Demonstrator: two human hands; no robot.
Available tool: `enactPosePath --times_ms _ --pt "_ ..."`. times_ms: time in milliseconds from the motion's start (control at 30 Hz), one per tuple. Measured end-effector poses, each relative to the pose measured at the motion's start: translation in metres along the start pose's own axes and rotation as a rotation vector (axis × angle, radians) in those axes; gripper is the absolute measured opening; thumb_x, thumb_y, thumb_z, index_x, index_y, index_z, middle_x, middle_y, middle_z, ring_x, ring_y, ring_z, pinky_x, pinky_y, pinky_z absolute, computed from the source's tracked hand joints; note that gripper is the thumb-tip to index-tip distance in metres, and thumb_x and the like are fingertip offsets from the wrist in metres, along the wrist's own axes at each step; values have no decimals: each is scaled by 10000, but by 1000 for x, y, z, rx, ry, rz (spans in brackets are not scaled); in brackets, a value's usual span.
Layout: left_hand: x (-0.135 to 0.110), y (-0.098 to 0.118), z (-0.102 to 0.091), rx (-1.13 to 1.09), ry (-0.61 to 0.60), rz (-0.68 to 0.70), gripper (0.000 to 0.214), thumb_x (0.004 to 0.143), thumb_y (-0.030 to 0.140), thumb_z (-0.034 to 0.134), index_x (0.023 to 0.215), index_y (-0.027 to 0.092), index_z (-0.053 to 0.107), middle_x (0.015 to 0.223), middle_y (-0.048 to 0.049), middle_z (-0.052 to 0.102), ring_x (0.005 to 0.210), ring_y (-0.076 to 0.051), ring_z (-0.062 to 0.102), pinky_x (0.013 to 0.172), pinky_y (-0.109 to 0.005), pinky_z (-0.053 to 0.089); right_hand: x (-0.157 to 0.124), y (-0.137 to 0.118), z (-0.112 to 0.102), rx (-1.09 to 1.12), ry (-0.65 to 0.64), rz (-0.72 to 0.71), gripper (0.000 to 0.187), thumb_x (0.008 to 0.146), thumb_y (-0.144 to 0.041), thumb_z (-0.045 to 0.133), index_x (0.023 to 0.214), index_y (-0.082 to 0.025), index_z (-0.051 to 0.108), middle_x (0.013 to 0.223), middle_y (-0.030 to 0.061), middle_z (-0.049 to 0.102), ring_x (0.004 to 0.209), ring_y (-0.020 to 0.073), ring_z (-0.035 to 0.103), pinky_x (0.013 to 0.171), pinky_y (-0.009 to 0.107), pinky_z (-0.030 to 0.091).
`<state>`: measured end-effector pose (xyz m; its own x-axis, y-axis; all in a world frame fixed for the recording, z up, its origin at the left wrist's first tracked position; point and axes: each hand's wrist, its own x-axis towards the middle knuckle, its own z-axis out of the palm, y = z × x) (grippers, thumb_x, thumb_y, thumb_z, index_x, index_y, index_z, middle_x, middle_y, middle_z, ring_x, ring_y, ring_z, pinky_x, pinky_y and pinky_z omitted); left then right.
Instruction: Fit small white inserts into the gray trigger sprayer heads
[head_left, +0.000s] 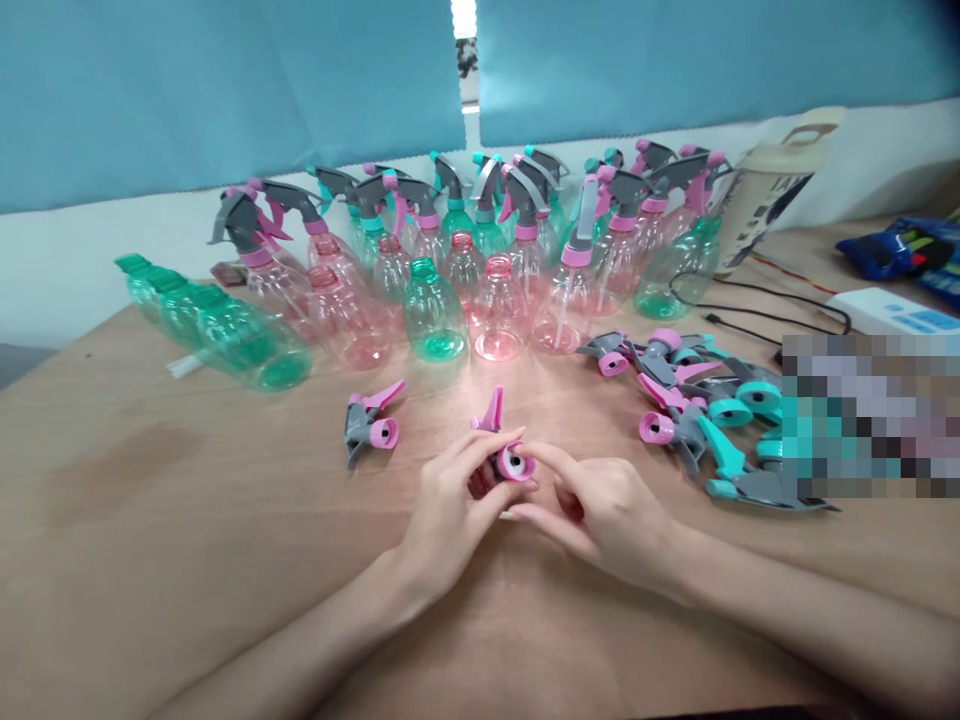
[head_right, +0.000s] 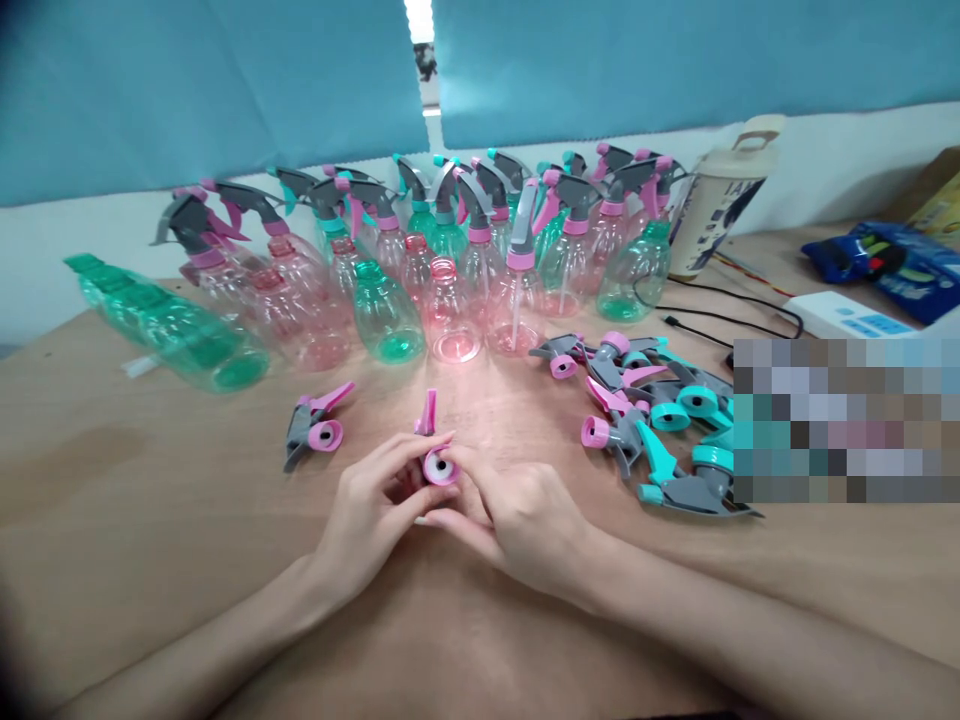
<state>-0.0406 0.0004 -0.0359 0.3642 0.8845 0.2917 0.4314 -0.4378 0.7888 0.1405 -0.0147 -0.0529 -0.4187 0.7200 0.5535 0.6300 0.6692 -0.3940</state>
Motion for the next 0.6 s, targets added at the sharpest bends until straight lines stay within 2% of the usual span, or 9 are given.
enactPosePath --times_ms 133,267,433,600 --pt "0 -1 -1 -15 -20 -6 359 779 101 679 1115 216 626 885 8 611 648 -89 534 610 -205 456 1 2 1 234 -94 19 464 887 -371 568 1243 -100 445 511 -101 465 402 69 409 454 188 335" --pt "1 1 0 -19 -39 24 308 786 151 686 1086 202 633 852 3 609 650 -100 540 599 -210 452 4 4 -3 362 -118 40 407 871 -307 597 1196 -122 436 519 -116 413 410 62 379 447 178 315" --pt "-2 3 0 26 -86 90 289 788 95 669 1054 199 625 903 0 634 782 -125 599 697 -219 473 1 5 -3 392 -122 54 387 844 -303 624 1135 -123 443 551 -108 410 433 64 371 451 189 305" --pt "-3 2 -1 71 -103 142 347 774 42 655 1082 193 604 940 -13 634 782 -124 601 706 -220 492 1 9 -4 379 -134 64 359 868 -323 588 1123 -105 460 549 -101 406 421 65 352 429 198 281"
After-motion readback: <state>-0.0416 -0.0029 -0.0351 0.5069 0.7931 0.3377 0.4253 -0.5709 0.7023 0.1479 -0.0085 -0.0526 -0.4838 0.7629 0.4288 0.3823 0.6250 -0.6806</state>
